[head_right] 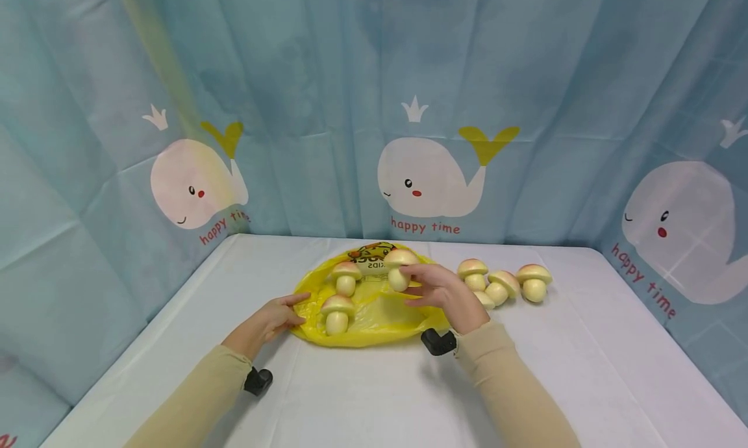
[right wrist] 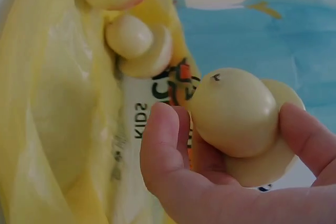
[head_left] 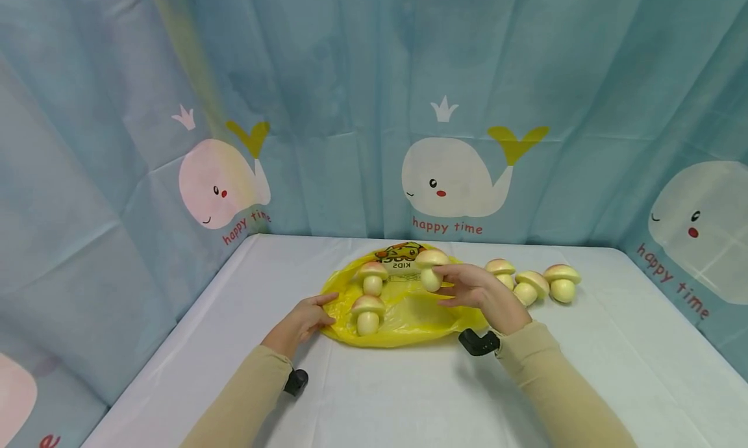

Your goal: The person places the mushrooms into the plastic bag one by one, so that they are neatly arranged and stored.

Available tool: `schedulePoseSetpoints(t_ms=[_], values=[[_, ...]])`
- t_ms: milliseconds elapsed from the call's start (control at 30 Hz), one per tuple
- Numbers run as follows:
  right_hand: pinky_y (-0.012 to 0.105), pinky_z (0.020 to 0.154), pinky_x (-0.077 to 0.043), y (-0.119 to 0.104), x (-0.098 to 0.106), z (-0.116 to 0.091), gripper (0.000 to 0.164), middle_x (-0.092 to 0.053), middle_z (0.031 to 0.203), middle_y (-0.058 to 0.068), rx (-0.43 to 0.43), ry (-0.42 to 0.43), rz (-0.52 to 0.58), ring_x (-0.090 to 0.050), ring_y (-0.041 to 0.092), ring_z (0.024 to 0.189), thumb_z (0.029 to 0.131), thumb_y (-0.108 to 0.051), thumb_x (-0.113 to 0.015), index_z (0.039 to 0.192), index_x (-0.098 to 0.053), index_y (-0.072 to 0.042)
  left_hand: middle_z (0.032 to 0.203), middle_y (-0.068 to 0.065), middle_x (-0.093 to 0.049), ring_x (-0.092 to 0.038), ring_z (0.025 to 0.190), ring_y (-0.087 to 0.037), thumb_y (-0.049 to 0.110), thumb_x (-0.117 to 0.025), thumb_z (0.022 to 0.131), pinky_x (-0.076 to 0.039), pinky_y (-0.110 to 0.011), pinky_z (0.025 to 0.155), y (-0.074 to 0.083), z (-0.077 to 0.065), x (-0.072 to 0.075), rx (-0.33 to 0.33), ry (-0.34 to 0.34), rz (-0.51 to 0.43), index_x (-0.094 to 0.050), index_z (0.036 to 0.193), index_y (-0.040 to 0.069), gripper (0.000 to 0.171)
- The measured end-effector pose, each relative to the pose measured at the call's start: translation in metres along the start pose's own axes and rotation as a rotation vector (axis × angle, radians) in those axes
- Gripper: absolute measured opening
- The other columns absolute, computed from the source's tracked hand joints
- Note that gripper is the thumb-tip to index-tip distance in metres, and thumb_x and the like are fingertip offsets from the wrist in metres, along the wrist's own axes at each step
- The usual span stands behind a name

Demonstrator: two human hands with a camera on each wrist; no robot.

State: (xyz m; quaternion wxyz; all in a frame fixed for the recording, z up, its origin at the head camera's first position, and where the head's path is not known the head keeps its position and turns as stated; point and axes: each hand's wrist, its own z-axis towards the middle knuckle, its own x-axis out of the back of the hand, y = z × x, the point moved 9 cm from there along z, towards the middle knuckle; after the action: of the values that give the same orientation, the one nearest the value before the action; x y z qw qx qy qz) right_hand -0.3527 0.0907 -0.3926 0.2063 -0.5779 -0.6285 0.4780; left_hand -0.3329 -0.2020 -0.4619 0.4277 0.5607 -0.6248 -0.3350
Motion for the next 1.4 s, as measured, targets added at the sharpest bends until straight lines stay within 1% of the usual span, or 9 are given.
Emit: schedulePoseSetpoints(t_ms=[167, 300, 433, 533, 667, 867, 1033, 1200, 1400], values=[[0.052, 0.108, -0.025, 0.013, -0.008, 0.017, 0.024, -0.043, 0.122, 0.009, -0.025, 0.007, 0.005, -0.037, 0.035, 0.125, 0.101, -0.015, -0.048, 0.121, -0.040, -0.005, 0.154, -0.025, -0.023, -0.043, 0.110, -0.028, -0.017, -0.060, 0.085, -0.043, -0.024, 0.073, 0.000, 0.001, -0.001, -0.007, -0.005, 0.001, -0.048, 0.143, 0.005, 0.063], [0.048, 0.104, -0.033, 0.026, -0.012, 0.028, 0.029, -0.046, 0.121, 0.009, -0.032, 0.065, -0.003, -0.044, 0.033, 0.117, 0.100, -0.018, -0.051, 0.124, -0.043, -0.005, 0.154, -0.026, -0.023, -0.042, 0.112, -0.029, -0.017, -0.060, 0.085, -0.043, -0.024, 0.074, 0.000, 0.000, 0.000, -0.009, -0.005, 0.001, -0.048, 0.144, 0.005, 0.064], [0.036, 0.080, -0.049, 0.035, -0.009, 0.034, 0.033, -0.048, 0.115, 0.012, -0.007, 0.224, -0.003, -0.053, 0.028, 0.093, 0.097, -0.021, -0.060, 0.122, -0.049, -0.001, 0.154, -0.026, -0.023, -0.042, 0.114, -0.029, -0.017, -0.060, 0.085, -0.044, -0.024, 0.076, 0.001, -0.001, -0.001, -0.009, -0.007, 0.002, -0.047, 0.144, 0.005, 0.064], [0.028, 0.064, -0.043, 0.040, -0.005, 0.036, 0.033, -0.051, 0.103, 0.010, 0.012, 0.352, -0.045, -0.050, 0.021, 0.076, 0.094, -0.024, -0.065, 0.115, -0.055, 0.000, 0.154, -0.026, -0.023, -0.042, 0.113, -0.029, -0.017, -0.060, 0.085, -0.044, -0.024, 0.076, 0.001, -0.001, -0.001, -0.006, -0.010, 0.004, -0.047, 0.144, 0.005, 0.064], [0.027, 0.060, -0.036, 0.044, -0.003, 0.038, 0.038, -0.051, 0.096, 0.009, 0.034, 0.433, -0.116, -0.046, 0.018, 0.068, 0.095, -0.028, -0.065, 0.119, -0.056, 0.001, 0.154, -0.025, -0.023, -0.042, 0.113, -0.028, -0.017, -0.060, 0.086, -0.044, -0.024, 0.076, 0.002, -0.001, -0.001, 0.000, -0.009, -0.001, -0.047, 0.144, 0.005, 0.064], [0.027, 0.061, -0.036, 0.047, -0.006, 0.039, 0.049, -0.047, 0.107, 0.012, 0.059, 0.457, -0.196, -0.045, 0.020, 0.075, 0.096, -0.022, -0.062, 0.135, -0.046, 0.003, 0.155, -0.025, -0.022, -0.040, 0.118, -0.029, -0.017, -0.059, 0.086, -0.044, -0.026, 0.081, 0.002, -0.001, -0.001, 0.005, -0.008, -0.004, -0.047, 0.144, 0.005, 0.063], [0.031, 0.069, -0.039, 0.050, -0.006, 0.039, 0.054, -0.046, 0.106, 0.014, 0.020, 0.450, -0.261, -0.044, 0.025, 0.086, 0.092, -0.018, -0.067, 0.134, -0.041, 0.003, 0.155, -0.025, -0.020, -0.041, 0.117, -0.029, -0.017, -0.059, 0.086, -0.044, -0.025, 0.077, 0.003, -0.001, -0.003, -0.003, -0.013, -0.003, -0.046, 0.144, 0.005, 0.064], [0.030, 0.067, -0.041, 0.049, -0.008, 0.041, 0.047, -0.046, 0.092, 0.011, 0.013, 0.428, -0.372, -0.044, 0.022, 0.075, 0.089, -0.010, -0.069, 0.125, -0.043, 0.004, 0.155, -0.026, -0.019, -0.040, 0.120, -0.030, -0.017, -0.058, 0.087, -0.044, -0.025, 0.078, 0.004, -0.004, -0.003, -0.003, -0.014, 0.003, -0.045, 0.145, 0.004, 0.064], [0.028, 0.060, -0.039, 0.049, -0.007, 0.047, 0.043, -0.043, 0.088, 0.009, 0.020, 0.433, -0.421, -0.040, 0.019, 0.068, 0.094, -0.019, -0.065, 0.128, -0.047, 0.001, 0.155, -0.026, -0.019, -0.043, 0.117, -0.029, -0.015, -0.063, 0.085, -0.045, -0.027, 0.081, 0.001, 0.000, -0.001, -0.006, -0.023, -0.002, -0.051, 0.142, 0.008, 0.063]])
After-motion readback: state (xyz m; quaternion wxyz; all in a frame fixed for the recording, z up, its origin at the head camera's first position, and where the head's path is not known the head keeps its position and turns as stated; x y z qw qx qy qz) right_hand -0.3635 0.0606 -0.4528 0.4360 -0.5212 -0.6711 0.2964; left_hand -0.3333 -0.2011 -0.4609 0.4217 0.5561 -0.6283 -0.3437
